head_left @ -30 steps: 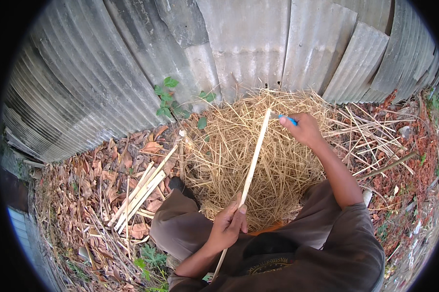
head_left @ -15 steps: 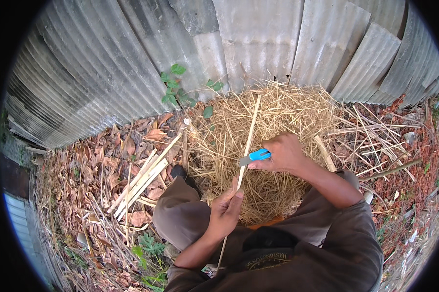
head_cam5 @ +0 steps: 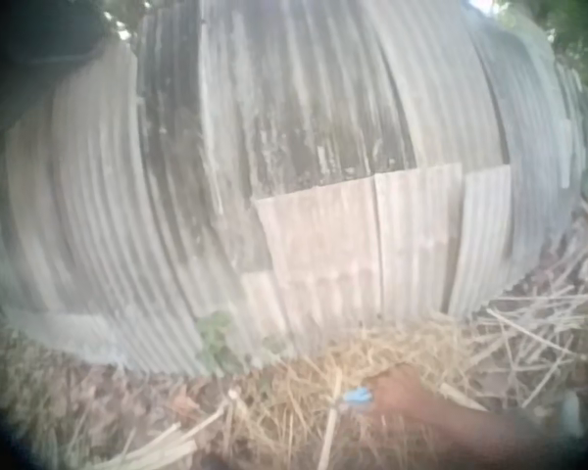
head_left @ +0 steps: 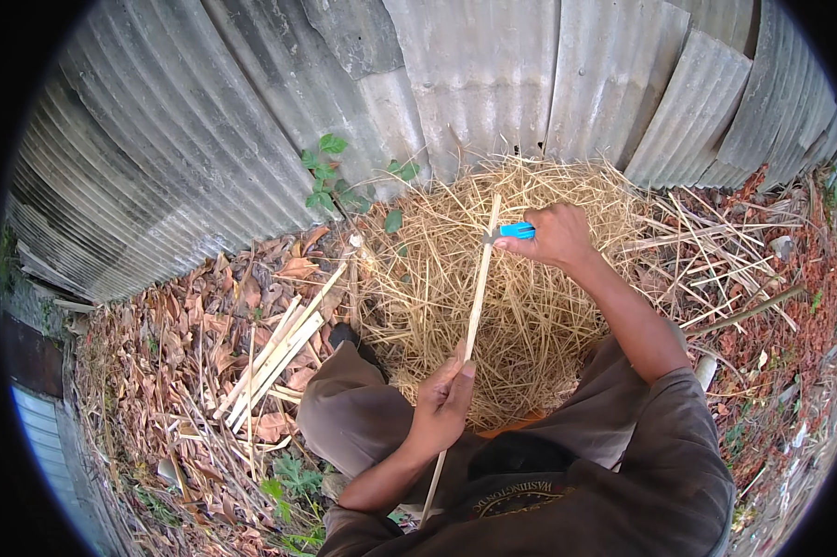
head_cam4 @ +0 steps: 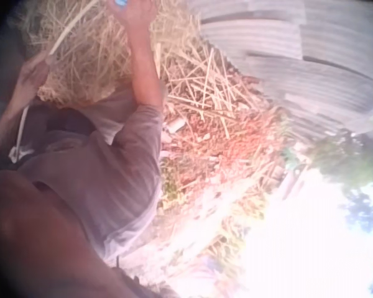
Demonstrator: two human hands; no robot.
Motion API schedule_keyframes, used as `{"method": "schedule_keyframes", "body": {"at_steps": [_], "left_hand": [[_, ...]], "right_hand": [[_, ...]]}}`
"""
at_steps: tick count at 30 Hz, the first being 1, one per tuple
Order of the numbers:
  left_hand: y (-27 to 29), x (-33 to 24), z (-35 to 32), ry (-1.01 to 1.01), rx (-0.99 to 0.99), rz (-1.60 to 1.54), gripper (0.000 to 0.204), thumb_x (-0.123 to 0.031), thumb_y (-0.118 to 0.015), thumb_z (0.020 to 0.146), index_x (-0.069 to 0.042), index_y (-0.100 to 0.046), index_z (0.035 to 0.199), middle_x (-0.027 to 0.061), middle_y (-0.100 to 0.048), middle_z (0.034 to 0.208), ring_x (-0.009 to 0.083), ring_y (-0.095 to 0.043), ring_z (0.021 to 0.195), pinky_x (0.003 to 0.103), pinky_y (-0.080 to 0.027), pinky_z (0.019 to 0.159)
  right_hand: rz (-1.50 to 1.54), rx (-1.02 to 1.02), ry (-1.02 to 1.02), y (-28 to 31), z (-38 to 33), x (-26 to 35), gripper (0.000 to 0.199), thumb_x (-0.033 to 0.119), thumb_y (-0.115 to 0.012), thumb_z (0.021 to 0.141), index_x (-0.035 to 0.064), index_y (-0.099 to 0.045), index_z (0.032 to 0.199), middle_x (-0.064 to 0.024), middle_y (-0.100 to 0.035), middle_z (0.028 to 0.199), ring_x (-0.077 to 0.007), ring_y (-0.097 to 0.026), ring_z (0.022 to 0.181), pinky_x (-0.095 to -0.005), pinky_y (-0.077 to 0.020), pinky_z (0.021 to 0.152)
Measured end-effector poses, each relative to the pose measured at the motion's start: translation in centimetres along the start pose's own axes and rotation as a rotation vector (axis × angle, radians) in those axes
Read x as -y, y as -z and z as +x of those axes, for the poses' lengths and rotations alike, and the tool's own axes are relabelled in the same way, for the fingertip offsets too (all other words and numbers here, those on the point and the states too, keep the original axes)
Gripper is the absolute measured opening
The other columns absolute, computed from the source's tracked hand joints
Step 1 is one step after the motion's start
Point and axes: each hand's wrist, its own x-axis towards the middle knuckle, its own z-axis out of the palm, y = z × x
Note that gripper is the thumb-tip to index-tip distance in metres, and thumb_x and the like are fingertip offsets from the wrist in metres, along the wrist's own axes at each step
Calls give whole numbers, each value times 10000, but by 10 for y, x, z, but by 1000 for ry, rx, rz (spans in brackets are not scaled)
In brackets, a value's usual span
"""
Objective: The person sits on the ground and uses a blue utility knife to split a long bamboo stick into thin strips. They hold the stick with one hand and carefully guide the knife along its length, separating the material into smaller pieces.
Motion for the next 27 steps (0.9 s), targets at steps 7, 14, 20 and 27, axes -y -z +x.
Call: {"method": "schedule_keyframes", "body": {"at_steps": [7,14,20,27], "left_hand": [[-10,1,-18,-73,156,50,376,-125,-475,997,-13,-460,1356,-91,-364,698,-14,-312,603,167,-277,520],[8,11,1,-43,0,-85,291,-113,-451,997,-22,-527,1263,-62,-383,596,17,-340,495,190,-299,441],[0,-1,-3,-93,-57,41,377,-115,-475,990,-29,-466,1357,-73,-402,610,2,-344,506,180,-297,449],[0,-1,-3,-106,-64,62,322,-141,-484,991,-30,-528,1290,-77,-406,608,-2,-359,510,181,-300,443]], "right_hand": [[-70,129,-744,10,21,-109,865,847,-285,790,72,-581,546,-51,-464,450,-194,-527,468,-379,-395,435],[178,182,-122,29,-21,22,786,841,-429,738,104,-562,498,-39,-461,403,-204,-538,406,-368,-408,407],[167,115,79,23,-30,43,747,831,-529,680,116,-496,469,-35,-426,379,-213,-483,340,-360,-384,381],[120,135,165,28,-28,58,815,869,-444,698,93,-574,485,-20,-440,366,-182,-483,323,-327,-386,351]]}}
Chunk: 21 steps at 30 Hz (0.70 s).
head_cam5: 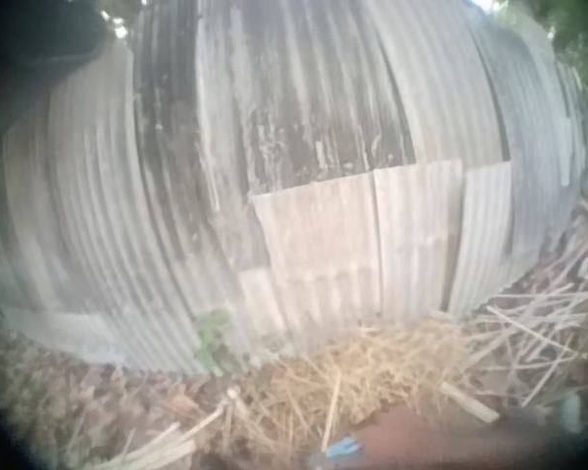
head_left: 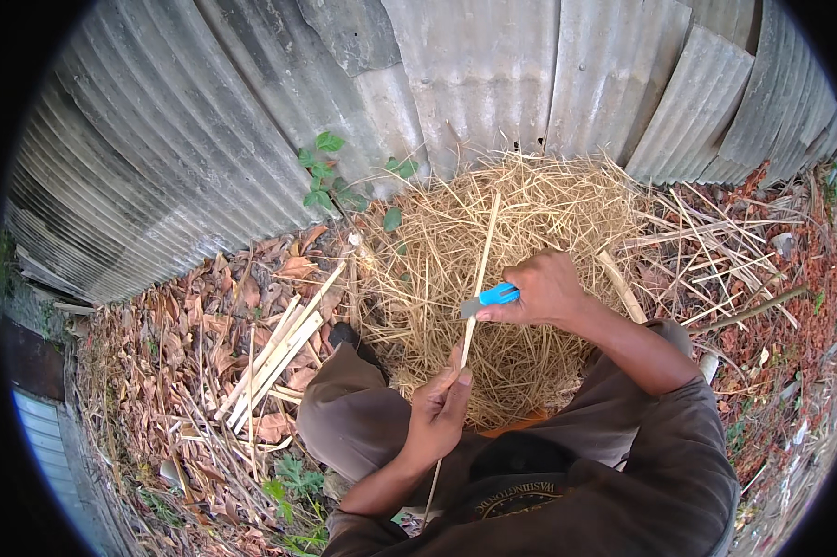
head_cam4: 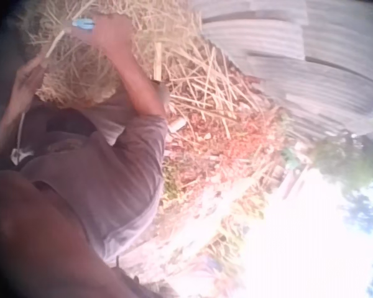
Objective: The person sits on the ground and uses a blue utility knife to split a long bamboo stick into thin strips. They hold the stick with one hand and carefully guide the knife along its length, separating the material into smaller pieces.
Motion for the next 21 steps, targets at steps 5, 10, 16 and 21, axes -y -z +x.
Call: {"method": "schedule_keyframes", "body": {"at_steps": [5,10,16,21], "left_hand": [[4,2,-11,87,76,39,362,-91,-480,990,-4,-482,1341,-82,-381,714,-3,-313,629,163,-283,554],[8,1,-7,73,42,27,360,-91,-483,989,3,-486,1336,-80,-385,713,2,-311,628,171,-289,553],[5,0,-7,50,43,33,376,-106,-479,990,-15,-470,1355,-86,-386,675,4,-321,589,180,-292,515],[5,-1,-5,29,18,99,385,-122,-485,987,-31,-470,1361,-75,-393,593,-1,-346,513,184,-300,453]], "right_hand": [[-49,-40,-283,-7,5,-47,784,857,-450,709,120,-532,454,-25,-404,355,-198,-455,315,-346,-363,349],[15,74,-40,-8,-9,1,761,821,-441,754,119,-565,488,-32,-410,362,-216,-474,333,-362,-375,367],[18,125,-175,0,-1,-5,764,817,-460,747,107,-554,480,-57,-466,387,-223,-512,356,-363,-403,388],[52,81,-151,-9,-2,-6,775,835,-451,732,106,-569,499,-56,-453,386,-247,-509,356,-366,-396,378]]}}
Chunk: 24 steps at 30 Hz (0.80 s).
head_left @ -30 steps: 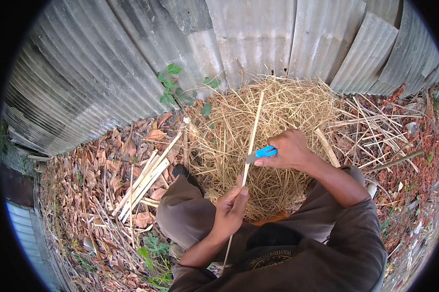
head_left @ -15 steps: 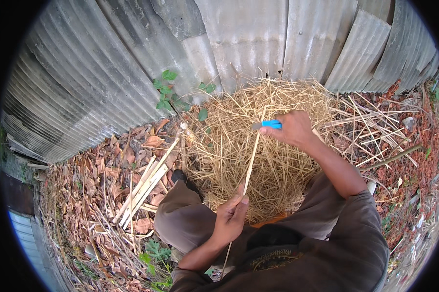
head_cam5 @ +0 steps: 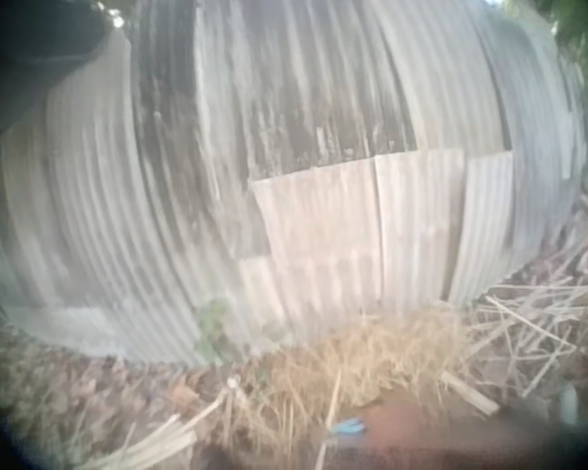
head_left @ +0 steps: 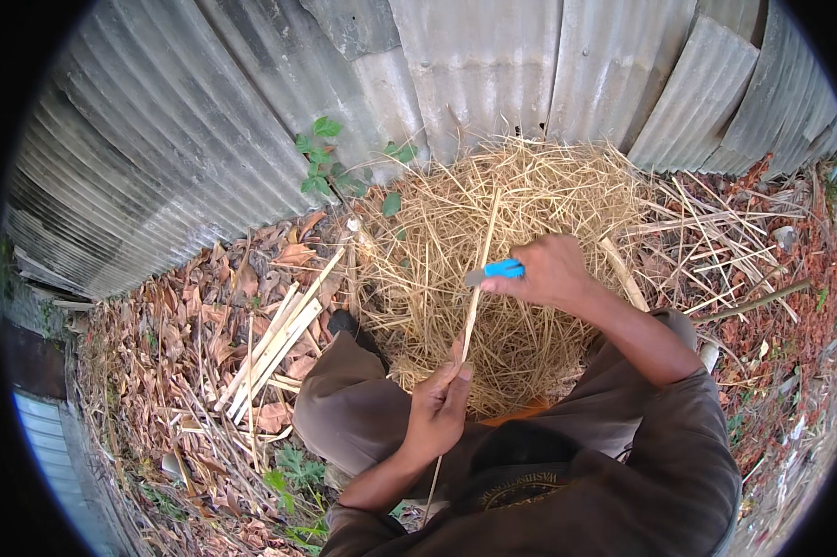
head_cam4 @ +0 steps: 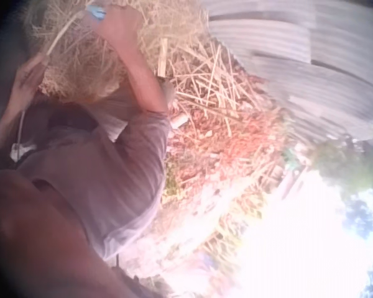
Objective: The person sits on the ground and uses a blue utility knife to split a long bamboo stick into thin strips. They hold the stick with one hand and carefully guide the knife along its length, separating the material into smaller pieces.
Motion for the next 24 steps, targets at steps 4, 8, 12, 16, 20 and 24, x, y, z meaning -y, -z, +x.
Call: {"method": "schedule_keyframes", "body": {"at_steps": [4,8,12,16,20,24], "left_hand": [[0,6,-3,-7,44,21,419,-51,-471,981,-5,-414,1393,-11,-545,976,8,-395,745,164,-369,634],[2,15,-1,-124,-10,103,423,-40,-460,980,-2,-403,1397,17,-582,1096,11,-413,783,161,-378,663],[1,4,-2,-74,14,123,430,-56,-466,982,-5,-396,1402,-21,-563,939,14,-382,704,167,-363,612],[5,11,0,-98,22,148,437,-73,-470,984,-6,-386,1408,-43,-527,845,16,-375,674,171,-357,586],[2,10,-2,-105,2,151,441,-78,-471,985,-8,-381,1411,-59,-428,775,18,-366,664,171,-344,579],[1,18,-3,-125,27,114,441,-76,-472,985,-5,-381,1410,-26,-557,908,13,-378,692,168,-360,610]], "right_hand": [[-26,-51,-123,4,10,-20,786,828,-442,744,92,-538,485,-54,-431,376,-241,-497,352,-374,-410,385],[51,4,99,-1,-11,21,787,839,-470,715,94,-517,465,-48,-427,375,-228,-488,350,-366,-386,377],[-45,17,0,6,0,-1,752,825,-517,688,105,-570,478,-52,-488,400,-231,-537,374,-351,-409,377],[24,56,3,2,-8,11,767,835,-485,705,108,-567,474,-48,-467,388,-233,-524,357,-361,-407,374],[-16,-64,115,-3,-6,2,780,847,-450,722,122,-479,436,-18,-400,355,-199,-449,309,-351,-361,344],[-19,-84,-183,3,10,-35,780,841,-447,733,120,-494,440,-23,-390,352,-189,-438,307,-342,-351,344]]}}
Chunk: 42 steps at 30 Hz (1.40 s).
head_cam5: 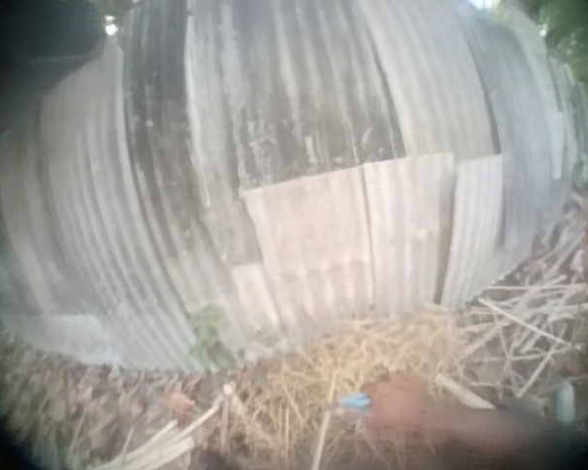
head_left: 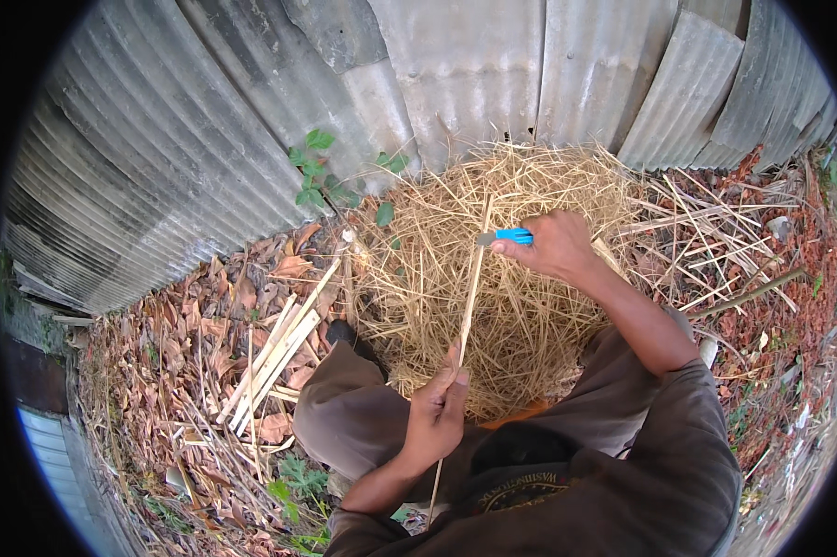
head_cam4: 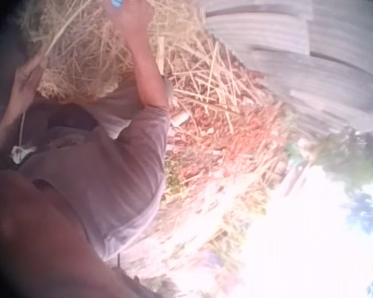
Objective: The person sits on the ground and uses a blue utility knife to split a long bamboo stick into thin strips. They hold the stick with one hand and carefully guide the knife along its length, separating the material into smaller pieces.
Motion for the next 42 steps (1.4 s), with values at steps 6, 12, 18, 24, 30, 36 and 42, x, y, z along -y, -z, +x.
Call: {"method": "schedule_keyframes", "body": {"at_steps": [6,12,18,24,30,36,42], "left_hand": [[1,3,2,-56,-5,14,421,-59,-468,984,6,-403,1395,-46,-490,819,11,-351,672,167,-336,592],[4,-14,-3,113,37,-51,400,-49,-461,984,9,-428,1378,-57,-456,794,5,-324,659,163,-301,558],[3,-14,0,78,-6,-117,389,-48,-457,987,11,-439,1371,-67,-413,772,7,-319,646,165,-288,547],[1,-21,5,133,-11,-96,383,-62,-457,990,22,-440,1363,-62,-387,764,10,-324,652,162,-297,569],[-3,-20,11,135,-24,-77,369,-80,-449,995,27,-451,1349,-69,-352,724,9,-313,633,173,-282,545],[-5,-21,9,189,-1,-139,381,-90,-452,997,12,-438,1364,-74,-352,712,9,-306,614,185,-270,524],[-23,-30,-25,107,91,-167,361,-172,-449,1006,-35,-487,1338,-59,-381,560,22,-336,474,198,-299,453]], "right_hand": [[29,50,217,-4,-28,39,777,818,-430,764,107,-570,483,-41,-441,368,-194,-489,338,-344,-379,361],[-26,155,68,7,-12,24,776,816,-408,776,112,-586,503,-29,-450,385,-179,-496,356,-333,-377,360],[55,88,233,-11,-25,34,783,861,-435,713,130,-507,441,-31,-426,368,-191,-452,322,-346,-355,360],[-25,35,303,-19,-12,23,815,875,-433,694,110,-510,424,-9,-398,354,-173,-425,309,-325,-317,345],[-46,-92,348,-24,-2,13,818,895,-426,674,122,-493,416,17,-384,355,-139,-390,303,-308,-294,342],[-144,-29,274,-16,7,9,799,886,-395,702,132,-511,462,-24,-458,412,-172,-478,373,-344,-353,392],[48,-42,-564,42,47,-128,864,866,-271,774,78,-531,532,-10,-450,457,-153,-497,452,-357,-382,426]]}}
